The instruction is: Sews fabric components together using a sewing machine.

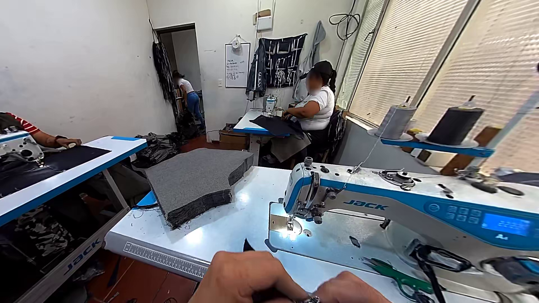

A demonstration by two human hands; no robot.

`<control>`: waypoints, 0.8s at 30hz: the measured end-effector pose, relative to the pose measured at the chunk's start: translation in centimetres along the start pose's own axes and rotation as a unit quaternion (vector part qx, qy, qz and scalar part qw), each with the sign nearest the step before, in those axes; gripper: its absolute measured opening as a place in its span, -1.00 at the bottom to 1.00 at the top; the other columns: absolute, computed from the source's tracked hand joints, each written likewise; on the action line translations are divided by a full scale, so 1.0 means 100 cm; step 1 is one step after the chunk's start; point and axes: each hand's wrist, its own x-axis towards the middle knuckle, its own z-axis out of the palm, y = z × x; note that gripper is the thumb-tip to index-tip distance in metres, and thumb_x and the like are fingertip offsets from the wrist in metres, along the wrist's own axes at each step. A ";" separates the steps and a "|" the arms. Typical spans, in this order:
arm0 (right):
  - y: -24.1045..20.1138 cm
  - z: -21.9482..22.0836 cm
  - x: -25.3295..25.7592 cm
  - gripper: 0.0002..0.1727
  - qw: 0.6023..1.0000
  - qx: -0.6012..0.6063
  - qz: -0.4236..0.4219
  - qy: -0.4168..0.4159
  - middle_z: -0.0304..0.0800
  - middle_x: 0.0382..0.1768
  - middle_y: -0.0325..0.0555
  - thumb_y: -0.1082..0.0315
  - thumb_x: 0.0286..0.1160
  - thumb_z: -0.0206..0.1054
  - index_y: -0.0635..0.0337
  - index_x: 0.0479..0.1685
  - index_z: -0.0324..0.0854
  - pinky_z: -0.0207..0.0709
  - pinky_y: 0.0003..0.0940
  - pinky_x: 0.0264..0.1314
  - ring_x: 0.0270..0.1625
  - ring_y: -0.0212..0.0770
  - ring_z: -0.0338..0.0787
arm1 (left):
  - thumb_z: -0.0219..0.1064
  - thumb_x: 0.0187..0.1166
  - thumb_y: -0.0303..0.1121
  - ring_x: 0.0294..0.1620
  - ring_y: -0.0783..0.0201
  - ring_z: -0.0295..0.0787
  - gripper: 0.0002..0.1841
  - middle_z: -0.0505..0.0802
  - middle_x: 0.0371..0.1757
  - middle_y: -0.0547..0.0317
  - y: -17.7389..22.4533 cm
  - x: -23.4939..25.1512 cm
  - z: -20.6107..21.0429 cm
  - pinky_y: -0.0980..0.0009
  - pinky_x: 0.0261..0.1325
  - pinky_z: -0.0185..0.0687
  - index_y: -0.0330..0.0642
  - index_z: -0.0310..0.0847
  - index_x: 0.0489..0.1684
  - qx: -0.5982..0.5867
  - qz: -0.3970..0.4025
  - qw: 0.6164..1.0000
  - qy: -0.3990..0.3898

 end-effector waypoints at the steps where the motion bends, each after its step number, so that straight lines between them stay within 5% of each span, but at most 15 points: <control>1: 0.003 -0.003 0.001 -0.72 0.999 0.024 0.020 -0.017 0.70 -0.27 -0.15 0.22 0.80 0.18 0.29 -0.12 0.62 0.58 -0.76 -0.03 -0.16 -0.63 0.70 | 0.43 0.58 -0.41 -0.29 0.55 0.70 -0.82 0.82 -0.37 0.05 -0.007 0.000 -0.002 0.72 -0.18 0.57 -0.43 0.75 -0.24 -0.014 0.002 1.000 0.004; 4: 0.012 -0.006 0.003 -0.59 0.995 0.048 0.068 -0.052 0.79 -0.18 -0.18 0.21 0.90 -0.02 0.32 -0.02 0.68 0.56 -0.73 0.04 -0.07 -0.68 0.70 | 0.46 0.55 -0.35 -0.28 0.66 0.71 -0.81 0.85 -0.32 0.18 -0.023 0.001 -0.010 0.77 -0.17 0.60 -0.36 0.76 -0.20 -0.042 -0.011 0.999 0.012; 9: 0.024 -0.001 0.007 -0.72 0.989 0.097 0.104 -0.048 0.83 -0.19 -0.34 0.36 0.80 0.13 0.32 -0.02 0.74 0.53 -0.82 -0.10 -0.18 -0.79 0.66 | 0.50 0.50 -0.40 -0.16 0.70 0.76 -0.87 0.89 -0.24 0.37 -0.043 0.002 -0.018 0.74 -0.05 0.67 -0.25 0.81 -0.15 -0.117 -0.047 0.992 0.004; 13: 0.026 0.001 0.016 -0.74 0.995 0.038 0.072 -0.058 0.87 -0.17 -0.10 0.38 0.75 0.22 0.40 -0.01 0.77 0.61 -0.76 -0.07 -0.17 -0.66 0.74 | 0.52 0.45 -0.42 -0.01 0.66 0.81 -0.78 0.92 -0.05 0.45 -0.057 0.005 -0.028 0.66 0.12 0.72 -0.13 0.81 0.03 -0.161 -0.040 0.986 -0.007; 16: 0.025 0.009 0.021 -0.74 0.998 -0.035 0.040 -0.044 0.84 -0.29 0.01 0.42 0.74 0.19 0.43 -0.04 0.76 0.52 -0.77 -0.15 -0.29 -0.58 0.68 | 0.58 0.39 -0.40 -0.12 0.70 0.79 -0.59 0.86 0.17 0.45 -0.065 0.008 -0.035 0.70 -0.01 0.73 0.00 0.74 0.25 -0.171 -0.040 0.984 -0.010; 24: 0.033 0.013 0.023 -0.76 0.998 -0.053 0.020 -0.019 0.87 -0.30 -0.03 0.38 0.72 0.25 0.39 -0.09 0.77 0.57 -0.79 -0.15 -0.27 -0.60 0.74 | 0.62 0.33 -0.39 0.04 0.58 0.82 -0.60 0.78 0.34 0.42 -0.085 0.006 -0.034 0.56 0.11 0.79 0.09 0.77 0.16 -0.180 -0.025 0.983 0.021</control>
